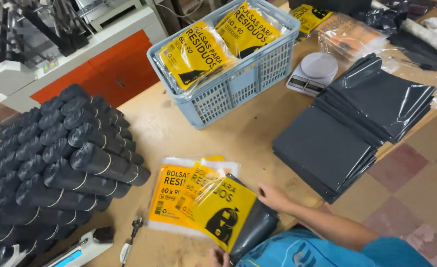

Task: Using a mallet to process packaging sleeves and then manually inserting black plastic bags into them.

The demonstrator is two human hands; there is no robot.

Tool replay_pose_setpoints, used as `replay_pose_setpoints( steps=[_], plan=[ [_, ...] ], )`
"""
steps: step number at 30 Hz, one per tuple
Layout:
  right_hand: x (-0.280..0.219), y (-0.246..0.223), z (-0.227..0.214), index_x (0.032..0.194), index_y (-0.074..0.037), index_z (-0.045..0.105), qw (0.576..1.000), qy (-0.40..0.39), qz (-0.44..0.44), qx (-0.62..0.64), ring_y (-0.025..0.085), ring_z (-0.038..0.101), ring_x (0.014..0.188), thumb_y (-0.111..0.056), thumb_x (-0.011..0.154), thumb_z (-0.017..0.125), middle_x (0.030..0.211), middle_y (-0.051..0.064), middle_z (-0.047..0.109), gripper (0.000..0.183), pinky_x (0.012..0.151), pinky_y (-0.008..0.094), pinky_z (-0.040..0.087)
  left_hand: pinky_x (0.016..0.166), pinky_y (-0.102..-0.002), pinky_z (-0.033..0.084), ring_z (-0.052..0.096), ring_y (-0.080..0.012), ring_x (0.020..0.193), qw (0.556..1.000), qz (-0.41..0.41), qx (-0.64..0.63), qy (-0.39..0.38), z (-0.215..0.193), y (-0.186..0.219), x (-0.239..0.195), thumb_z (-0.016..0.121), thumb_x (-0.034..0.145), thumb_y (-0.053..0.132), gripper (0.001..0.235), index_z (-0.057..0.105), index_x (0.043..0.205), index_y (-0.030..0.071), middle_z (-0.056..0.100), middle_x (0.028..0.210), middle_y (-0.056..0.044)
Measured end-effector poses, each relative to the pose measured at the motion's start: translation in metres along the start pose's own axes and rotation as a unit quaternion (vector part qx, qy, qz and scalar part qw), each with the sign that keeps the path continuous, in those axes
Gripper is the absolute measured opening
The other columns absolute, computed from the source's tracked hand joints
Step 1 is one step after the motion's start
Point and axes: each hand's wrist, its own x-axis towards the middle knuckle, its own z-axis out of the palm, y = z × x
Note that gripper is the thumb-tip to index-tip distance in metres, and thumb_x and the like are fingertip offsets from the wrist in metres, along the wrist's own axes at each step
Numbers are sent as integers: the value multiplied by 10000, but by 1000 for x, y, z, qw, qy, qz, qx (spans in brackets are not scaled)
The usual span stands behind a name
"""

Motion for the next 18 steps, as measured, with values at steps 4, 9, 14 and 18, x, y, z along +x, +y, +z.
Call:
replay_pose_setpoints(
  steps=[4,9,14,18],
  plan=[
    [-26,35,7,1066,-195,589,999,-15,8,29,170,691,826,-217,854,634,913,-18,725,217,677,329,507,815,-294,553,656,-211,755,980,-48,-191,26,48,-46,5,777,668,72,211,580,736,107,702,767,-99],
    [1,-1,-27,1138,-133,649,954,37,-146,258,82,615,812,-206,918,610,910,-16,669,235,755,240,459,475,-254,426,503,-130,453,905,127,-396,85,-46,14,46,672,863,77,174,511,808,113,515,558,-60],
    [-49,-127,-114,1090,-133,647,895,76,-260,355,51,493,669,-151,954,594,793,-40,555,147,626,212,408,895,-458,474,597,-361,974,884,309,74,342,-156,173,-8,614,741,609,592,586,973,65,634,962,-127],
    [-107,-175,-123,1128,-140,618,851,-7,-393,348,60,438,648,-27,988,554,796,-28,508,191,640,210,366,947,-388,471,638,-266,1161,847,375,194,324,-134,196,-38,569,892,600,681,591,1321,71,670,1238,-107]
  ],
)
